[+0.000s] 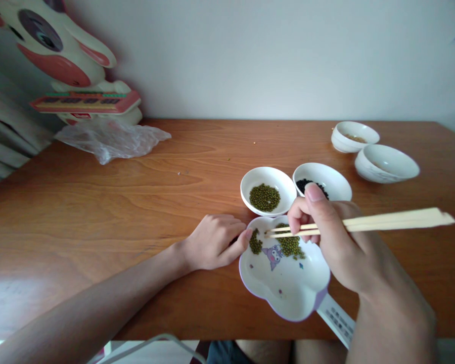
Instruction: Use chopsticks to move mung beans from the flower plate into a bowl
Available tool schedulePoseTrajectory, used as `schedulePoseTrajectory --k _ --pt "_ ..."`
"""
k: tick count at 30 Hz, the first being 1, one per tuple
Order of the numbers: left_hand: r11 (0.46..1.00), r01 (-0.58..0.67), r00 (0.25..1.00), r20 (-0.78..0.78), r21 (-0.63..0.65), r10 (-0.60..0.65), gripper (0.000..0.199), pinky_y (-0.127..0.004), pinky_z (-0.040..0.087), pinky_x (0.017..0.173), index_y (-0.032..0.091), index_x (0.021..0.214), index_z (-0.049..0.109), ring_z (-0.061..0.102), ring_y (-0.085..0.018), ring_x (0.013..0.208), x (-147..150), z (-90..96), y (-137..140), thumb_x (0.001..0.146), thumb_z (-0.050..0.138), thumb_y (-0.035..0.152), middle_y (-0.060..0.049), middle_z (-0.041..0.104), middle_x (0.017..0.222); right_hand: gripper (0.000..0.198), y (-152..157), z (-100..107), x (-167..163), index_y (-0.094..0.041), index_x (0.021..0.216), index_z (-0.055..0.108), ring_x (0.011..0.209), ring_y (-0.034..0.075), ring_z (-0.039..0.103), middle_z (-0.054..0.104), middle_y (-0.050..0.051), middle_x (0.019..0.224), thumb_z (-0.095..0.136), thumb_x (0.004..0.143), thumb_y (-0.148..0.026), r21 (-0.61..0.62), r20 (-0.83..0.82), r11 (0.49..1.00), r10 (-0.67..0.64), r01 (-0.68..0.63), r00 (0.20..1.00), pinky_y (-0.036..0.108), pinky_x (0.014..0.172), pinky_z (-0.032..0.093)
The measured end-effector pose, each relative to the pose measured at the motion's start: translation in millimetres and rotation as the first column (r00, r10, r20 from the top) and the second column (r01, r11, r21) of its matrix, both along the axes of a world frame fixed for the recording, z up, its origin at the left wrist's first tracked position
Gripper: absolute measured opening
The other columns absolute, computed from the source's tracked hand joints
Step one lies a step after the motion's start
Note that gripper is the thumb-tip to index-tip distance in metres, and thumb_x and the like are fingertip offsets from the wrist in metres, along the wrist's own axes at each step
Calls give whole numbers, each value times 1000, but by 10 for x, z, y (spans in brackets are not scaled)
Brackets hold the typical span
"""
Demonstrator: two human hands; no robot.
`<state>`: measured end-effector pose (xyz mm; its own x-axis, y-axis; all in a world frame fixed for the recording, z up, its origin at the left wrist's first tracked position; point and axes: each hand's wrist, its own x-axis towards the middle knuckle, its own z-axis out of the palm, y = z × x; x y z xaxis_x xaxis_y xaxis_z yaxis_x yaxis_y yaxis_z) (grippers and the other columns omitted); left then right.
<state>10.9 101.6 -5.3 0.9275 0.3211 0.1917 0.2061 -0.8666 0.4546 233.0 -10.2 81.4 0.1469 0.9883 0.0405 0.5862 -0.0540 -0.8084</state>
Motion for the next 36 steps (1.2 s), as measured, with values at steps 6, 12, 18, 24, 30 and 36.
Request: schedulePoseTrajectory --k 6,12,18,24,30,36 --pt "1000 1 1000 -4 -8 -1 44 -32 38 65 19 78 51 55 -15 66 -2 -6 3 113 29 35 -2 62 74 66 9 -9 -11 -22 69 54 58 13 50 54 -2 60 24 111 -63 26 12 999 25 -25 1000 32 61 34" --pt "1000 3 1000 -11 -2 -3 45 -32 38 66 19 78 52 56 -15 67 -10 -9 1 113 30 35 -3 63 74 67 9 -19 -10 -22 68 55 58 13 50 54 -2 60 27 109 -65 15 -6 1000 12 -12 1000 33 61 35" --pt "1000 5 1000 -6 12 -4 44 -32 39 66 19 79 54 57 -15 68 -11 -13 -3 113 31 34 -3 65 76 67 10 -24 -25 -22 68 57 58 13 51 56 -2 60 27 110 -65 25 10 1000 1 -1 1000 33 61 36" --pt "1000 3 1000 15 7 -3 43 -31 40 66 19 79 55 57 -15 68 -6 3 -6 112 32 33 -3 65 75 68 -102 93 16 -23 67 58 56 16 51 54 0 58 25 109 -65 46 -61 999 -16 19 998 34 56 34" --pt "1000 -14 1000 -8 22 14 46 -30 39 64 19 76 53 55 -15 66 3 28 -9 113 30 34 -3 63 72 76 -215 172 177 -26 62 67 61 21 58 64 6 63 21 109 -64 313 -8 923 -231 222 973 38 57 38" --pt "1000 -11 1000 6 1 11 45 -29 40 64 19 77 55 55 -16 67 -5 16 -13 112 31 33 -3 63 72 73 -126 120 66 -26 70 70 66 23 59 66 6 66 26 106 -72 286 -80 917 -265 277 961 39 60 40"
